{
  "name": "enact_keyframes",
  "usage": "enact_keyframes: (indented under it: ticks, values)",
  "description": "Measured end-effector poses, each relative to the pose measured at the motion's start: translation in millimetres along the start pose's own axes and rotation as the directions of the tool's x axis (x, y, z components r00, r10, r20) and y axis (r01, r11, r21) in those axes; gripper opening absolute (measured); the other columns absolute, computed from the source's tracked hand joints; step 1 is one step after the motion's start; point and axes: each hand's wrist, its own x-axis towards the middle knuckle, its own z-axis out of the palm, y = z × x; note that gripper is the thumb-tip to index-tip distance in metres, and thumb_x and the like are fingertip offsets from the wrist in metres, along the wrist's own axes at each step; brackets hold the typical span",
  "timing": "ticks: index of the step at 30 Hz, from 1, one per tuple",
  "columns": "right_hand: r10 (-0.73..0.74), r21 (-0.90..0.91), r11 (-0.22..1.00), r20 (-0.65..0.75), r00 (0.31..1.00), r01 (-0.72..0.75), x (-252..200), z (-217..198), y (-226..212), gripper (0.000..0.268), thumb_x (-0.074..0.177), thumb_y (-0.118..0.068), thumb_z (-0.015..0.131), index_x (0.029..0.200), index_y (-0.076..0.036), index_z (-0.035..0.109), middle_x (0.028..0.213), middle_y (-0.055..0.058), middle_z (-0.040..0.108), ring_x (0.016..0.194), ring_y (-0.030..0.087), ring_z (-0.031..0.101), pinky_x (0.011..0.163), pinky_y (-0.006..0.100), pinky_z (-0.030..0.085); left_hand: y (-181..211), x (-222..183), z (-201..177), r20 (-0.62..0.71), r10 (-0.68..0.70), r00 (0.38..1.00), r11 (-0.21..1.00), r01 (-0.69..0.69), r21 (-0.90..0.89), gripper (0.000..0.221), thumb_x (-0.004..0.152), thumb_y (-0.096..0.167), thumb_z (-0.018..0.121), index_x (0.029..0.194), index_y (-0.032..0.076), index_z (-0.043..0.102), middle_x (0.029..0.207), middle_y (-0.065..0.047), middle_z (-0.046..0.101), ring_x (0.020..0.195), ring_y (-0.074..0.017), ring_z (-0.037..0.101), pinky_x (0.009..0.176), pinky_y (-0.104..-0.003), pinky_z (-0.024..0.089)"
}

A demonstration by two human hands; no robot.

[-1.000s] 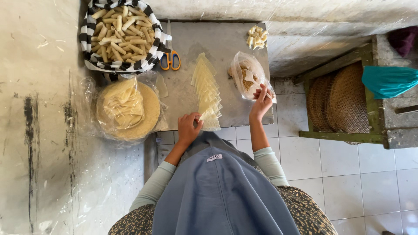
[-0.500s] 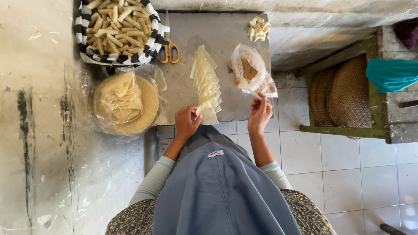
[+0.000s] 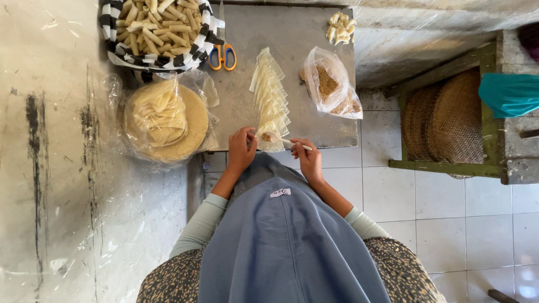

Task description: The person prepares multiple pastry items by placing a piece of filling onto a triangular sheet of dough and then rolling the dough into a cylinder around the filling.

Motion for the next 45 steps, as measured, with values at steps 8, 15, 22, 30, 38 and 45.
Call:
enact_keyframes:
  ticks: [8,15,22,30,38,45]
  values:
    - [-0.306,-0.319,0.885,0.151,0.940,0.340,-10,-4,-16,0.022,0.103,-0.004,0.061,0.122,-0.003,0.072,0.101,0.008,0.069,0.081,0.012,0.063,0.070,0.026,0.056,0,-4,-1,-0.027,0.025,0.999,1.000,-0.025,0.000,0.030,0.092,0.012,0.068,0.121,0.007,0.061,0.089,-0.001,0.064,0.080,-0.0197,0.058,0.087,-0.039,0.041]
    - [-0.032,0.068,0.997,-0.057,0.998,0.036,1,-5,10,0.026,0.111,-0.014,0.052,0.118,0.004,0.070,0.093,0.008,0.069,0.079,0.010,0.060,0.070,0.026,0.052,2,-4,0,-0.039,0.023,0.999,1.000,-0.022,0.022,0.035,0.090,0.012,0.069,0.123,0.007,0.059,0.092,0.000,0.065,0.081,-0.0205,0.058,0.085,-0.039,0.041]
    - [0.089,0.361,0.932,-0.326,0.941,0.037,30,-34,-5,0.031,0.112,-0.022,0.048,0.105,0.000,0.069,0.082,0.006,0.065,0.070,0.010,0.056,0.063,0.024,0.047,2,-4,1,-0.052,0.024,0.998,1.000,-0.024,0.009,0.043,0.086,0.012,0.073,0.126,0.008,0.057,0.101,0.000,0.067,0.079,-0.0201,0.059,0.084,-0.039,0.041]
    - [-0.153,-0.004,0.983,-0.556,0.817,0.182,108,-69,-22,0.031,0.114,-0.023,0.052,0.125,0.002,0.066,0.094,0.006,0.066,0.079,0.010,0.062,0.077,0.027,0.058,11,-1,-10,0.049,-0.039,0.998,0.996,0.042,-0.075,0.056,0.078,0.018,0.080,0.129,0.011,0.056,0.105,0.006,0.073,0.081,-0.0178,0.064,0.090,-0.039,0.041]
    - [0.099,0.175,0.984,-0.594,0.798,0.009,82,-33,14,0.052,0.087,-0.001,0.067,0.130,-0.005,0.039,0.083,0.002,0.052,0.071,0.014,0.052,0.062,0.030,0.048,2,2,-22,0.278,-0.021,0.960,0.999,0.013,0.031,0.051,0.072,0.019,0.079,0.120,0.019,0.063,0.110,0.004,0.070,0.097,-0.0213,0.061,0.094,-0.040,0.041]
    - [-0.474,-0.710,0.590,0.082,0.877,0.385,28,32,37,0.036,0.089,-0.017,0.080,0.107,-0.001,0.052,0.096,0.016,0.054,0.089,0.035,0.052,0.079,0.047,0.046,-1,1,-28,0.272,0.069,0.960,0.998,-0.067,-0.019,0.041,0.075,0.013,0.075,0.115,0.019,0.070,0.120,0.005,0.072,0.108,-0.0224,0.062,0.099,-0.041,0.040]
